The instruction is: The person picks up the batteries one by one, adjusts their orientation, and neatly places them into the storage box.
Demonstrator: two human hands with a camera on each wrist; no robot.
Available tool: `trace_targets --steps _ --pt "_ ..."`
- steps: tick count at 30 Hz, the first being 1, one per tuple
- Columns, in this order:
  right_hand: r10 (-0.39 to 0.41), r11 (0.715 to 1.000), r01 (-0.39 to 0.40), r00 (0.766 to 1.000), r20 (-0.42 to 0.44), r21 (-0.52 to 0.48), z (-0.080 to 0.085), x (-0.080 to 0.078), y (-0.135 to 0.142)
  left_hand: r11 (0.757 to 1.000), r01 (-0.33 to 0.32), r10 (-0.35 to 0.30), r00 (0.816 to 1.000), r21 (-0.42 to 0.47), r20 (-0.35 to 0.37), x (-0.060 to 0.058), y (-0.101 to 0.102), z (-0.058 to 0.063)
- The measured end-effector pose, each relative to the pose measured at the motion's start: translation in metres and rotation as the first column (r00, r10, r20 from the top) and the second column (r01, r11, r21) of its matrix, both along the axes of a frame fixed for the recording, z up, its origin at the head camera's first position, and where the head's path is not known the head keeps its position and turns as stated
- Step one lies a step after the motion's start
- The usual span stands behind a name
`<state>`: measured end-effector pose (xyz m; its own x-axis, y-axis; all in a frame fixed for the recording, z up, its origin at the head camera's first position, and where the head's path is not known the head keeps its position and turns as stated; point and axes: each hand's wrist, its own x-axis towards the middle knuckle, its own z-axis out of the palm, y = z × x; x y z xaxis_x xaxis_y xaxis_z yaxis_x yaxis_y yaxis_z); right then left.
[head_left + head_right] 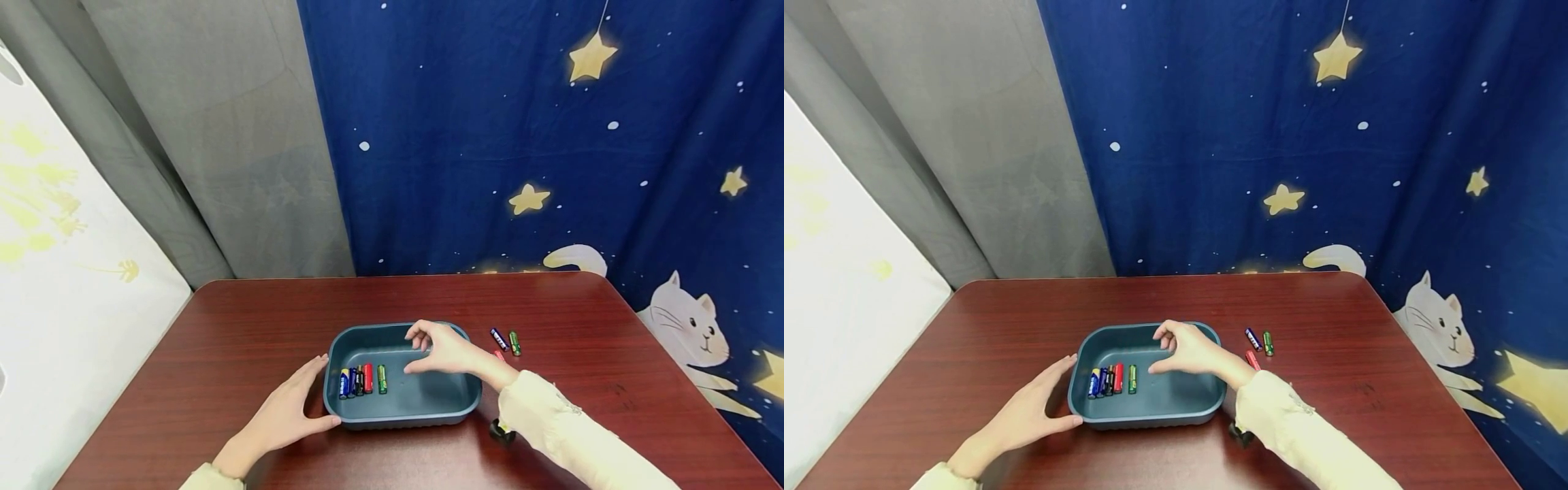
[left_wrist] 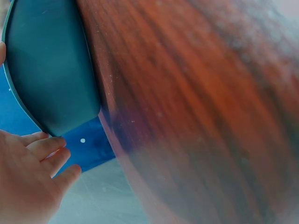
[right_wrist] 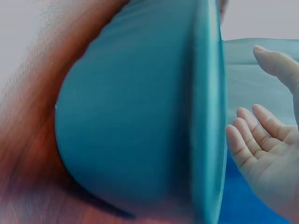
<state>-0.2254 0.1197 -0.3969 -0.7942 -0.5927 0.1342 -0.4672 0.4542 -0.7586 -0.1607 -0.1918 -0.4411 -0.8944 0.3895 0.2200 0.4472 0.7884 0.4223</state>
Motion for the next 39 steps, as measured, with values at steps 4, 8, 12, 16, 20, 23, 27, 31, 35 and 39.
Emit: trace_targets --steps 4,8,12,16,20,23,27,31,35,39 --pt "-0.022 0.999 0.023 1.000 0.019 -0.042 0.008 0.002 0.014 1.000 -0.001 0.001 1.000 -0.005 -0.007 0.000 0.000 0.000" --pt "-0.037 0.998 0.038 0.999 0.031 -0.046 0.014 0.005 0.031 1.000 0.000 0.000 1.000 -0.005 -0.006 0.000 0.000 0.000" --pt "-0.059 0.996 0.059 0.998 0.004 -0.061 0.016 0.007 0.049 1.000 -0.001 0.001 1.000 -0.005 -0.002 0.001 0.000 0.001" --pt "-0.105 0.991 0.104 0.994 -0.008 -0.088 0.032 0.017 0.060 1.000 0.000 0.000 1.000 -0.003 -0.004 0.001 0.000 0.002" --pt "-0.141 0.986 0.140 0.990 -0.014 -0.086 0.026 0.015 0.080 1.000 -0.003 0.003 1.000 0.001 0.004 0.002 0.000 0.003" --pt "-0.160 0.985 0.158 0.987 -0.023 -0.071 0.008 0.005 0.100 1.000 -0.005 0.005 1.000 0.002 0.015 0.002 0.000 0.003" --pt "-0.165 0.984 0.165 0.986 0.000 -0.069 -0.006 0.003 0.121 1.000 -0.004 0.004 1.000 0.001 0.020 0.001 0.000 0.003" --pt "-0.168 0.983 0.171 0.984 0.055 -0.068 -0.022 0.003 0.138 1.000 -0.002 0.002 1.000 0.000 0.020 0.001 0.000 0.002" --pt "-0.179 0.981 0.186 0.977 0.119 -0.056 -0.037 0.003 0.150 1.000 -0.006 0.006 1.000 -0.002 0.020 0.000 0.000 0.002" --pt "-0.167 0.983 0.176 0.975 0.149 -0.049 -0.046 0.005 0.155 1.000 -0.006 0.006 1.000 0.001 0.026 0.000 0.000 0.002"
